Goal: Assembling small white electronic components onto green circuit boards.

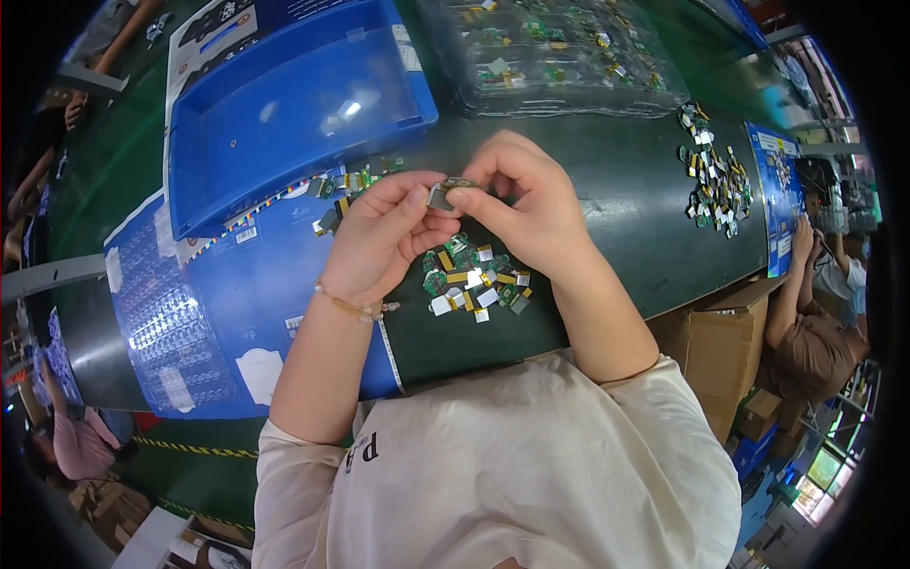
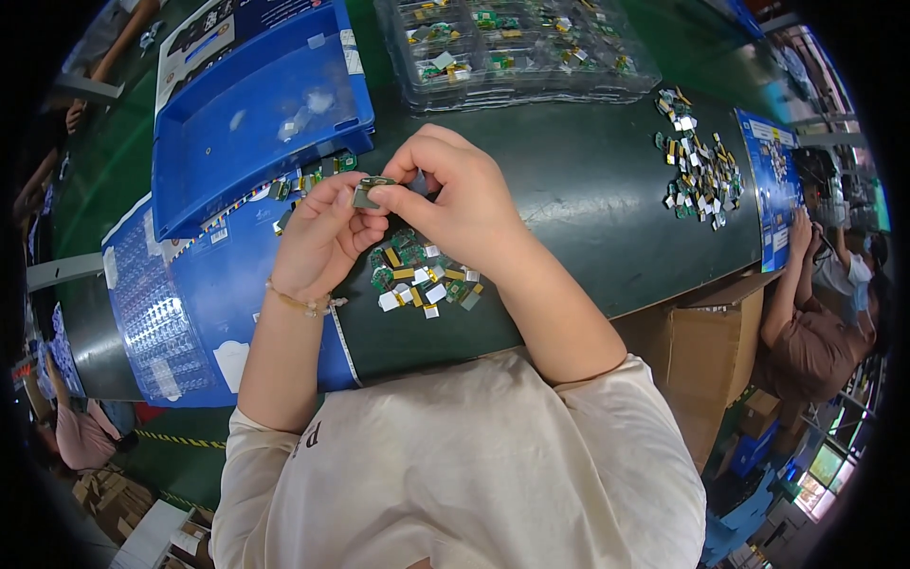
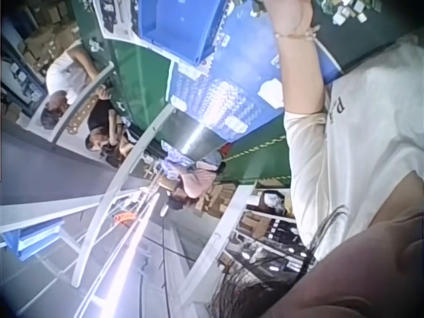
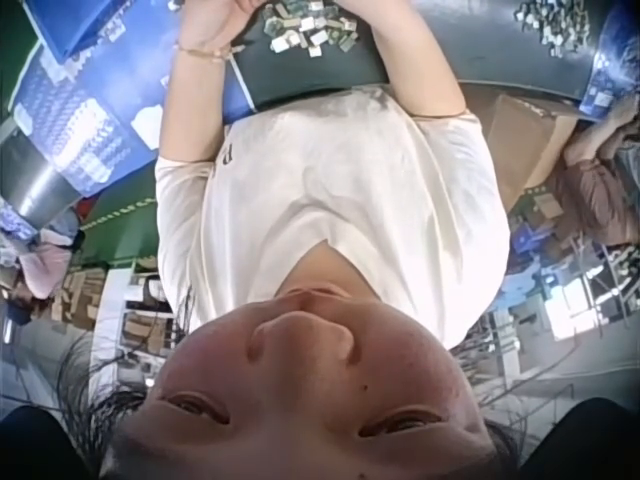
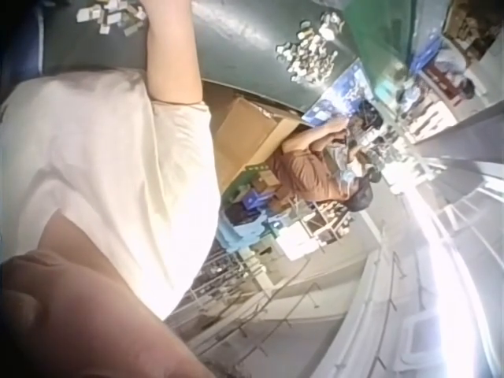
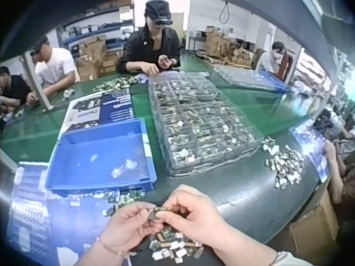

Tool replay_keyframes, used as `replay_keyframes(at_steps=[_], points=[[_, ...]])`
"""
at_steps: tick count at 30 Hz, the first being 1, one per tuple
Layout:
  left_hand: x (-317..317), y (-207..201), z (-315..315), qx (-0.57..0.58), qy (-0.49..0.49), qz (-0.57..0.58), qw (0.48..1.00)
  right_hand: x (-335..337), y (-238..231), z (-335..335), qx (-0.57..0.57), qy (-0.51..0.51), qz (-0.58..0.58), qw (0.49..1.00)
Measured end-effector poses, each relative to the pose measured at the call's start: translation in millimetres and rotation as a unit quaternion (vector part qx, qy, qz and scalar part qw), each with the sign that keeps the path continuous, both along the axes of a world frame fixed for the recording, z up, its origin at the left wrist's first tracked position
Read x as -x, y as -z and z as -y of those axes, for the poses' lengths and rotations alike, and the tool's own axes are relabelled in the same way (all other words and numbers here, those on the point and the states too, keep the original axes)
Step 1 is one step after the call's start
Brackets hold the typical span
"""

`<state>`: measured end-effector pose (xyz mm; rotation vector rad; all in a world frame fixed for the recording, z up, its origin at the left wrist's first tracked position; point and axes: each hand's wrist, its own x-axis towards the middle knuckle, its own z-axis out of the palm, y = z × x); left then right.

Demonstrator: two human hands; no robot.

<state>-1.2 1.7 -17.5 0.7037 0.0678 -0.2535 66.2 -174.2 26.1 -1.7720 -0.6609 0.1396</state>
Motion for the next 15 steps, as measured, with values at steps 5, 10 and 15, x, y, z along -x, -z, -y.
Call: replay_keyframes(at_steps=[5,10,15], points=[[0.0,-0.3,2.0,0.004,-0.008,-0.007,1.0,0.8,1.4,-0.4,-0.005,0.002,-0.001,1.0],[1.0,-1.7,2.0,-0.021,-0.021,0.001,1.0,2.4,2.6,-1.4,-0.01,0.009,0.008,1.0],[0.8,-1.8,3.2,-0.025,-0.027,-0.003,0.999,5.1,4.7,-4.2,-0.019,0.03,0.014,0.999]])
